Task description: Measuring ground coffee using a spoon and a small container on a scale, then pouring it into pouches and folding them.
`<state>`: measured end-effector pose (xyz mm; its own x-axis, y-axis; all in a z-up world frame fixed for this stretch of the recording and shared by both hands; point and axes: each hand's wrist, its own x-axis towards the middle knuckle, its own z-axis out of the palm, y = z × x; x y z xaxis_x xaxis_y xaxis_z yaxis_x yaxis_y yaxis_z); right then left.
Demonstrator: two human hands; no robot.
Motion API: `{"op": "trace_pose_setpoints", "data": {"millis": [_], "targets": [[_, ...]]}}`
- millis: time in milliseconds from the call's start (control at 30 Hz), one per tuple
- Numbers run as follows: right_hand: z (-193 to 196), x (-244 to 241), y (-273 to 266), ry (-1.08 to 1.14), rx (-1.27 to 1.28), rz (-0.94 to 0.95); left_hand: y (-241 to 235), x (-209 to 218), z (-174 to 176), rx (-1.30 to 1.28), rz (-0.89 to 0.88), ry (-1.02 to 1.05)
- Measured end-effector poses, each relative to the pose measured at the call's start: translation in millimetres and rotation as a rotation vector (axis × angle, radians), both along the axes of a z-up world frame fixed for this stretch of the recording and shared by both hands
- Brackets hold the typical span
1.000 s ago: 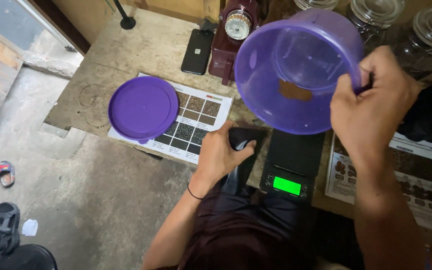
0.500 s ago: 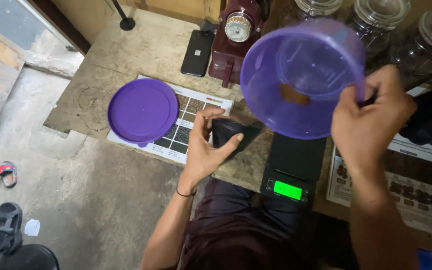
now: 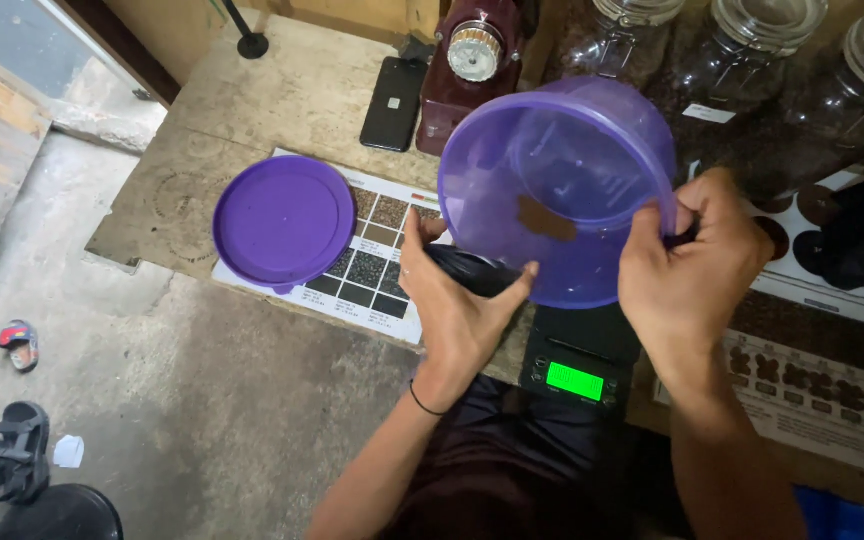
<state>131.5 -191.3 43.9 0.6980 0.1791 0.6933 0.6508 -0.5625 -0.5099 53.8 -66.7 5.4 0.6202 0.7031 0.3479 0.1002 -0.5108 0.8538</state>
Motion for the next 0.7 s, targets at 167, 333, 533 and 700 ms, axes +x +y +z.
{"op": "trace_pose_setpoints", "data": {"millis": [167, 333, 533, 700], "targets": [[-2, 5, -5, -0.007, 0.004, -0.012, 2, 0, -7, -0.188, 0.011, -0.038], [5, 12, -19, -0.055, 0.034, -0.026, 21, -7, -2, -0.120, -0.135, 0.085], [25, 6, -24, -0.111, 0.054, 0.028, 28, -2, -8, 0.123, -0.285, 0.364], [33, 0, -20, -0.284, -0.133, 0.067, 21, 4, -11, 0.048, -0.316, 0.322]]}}
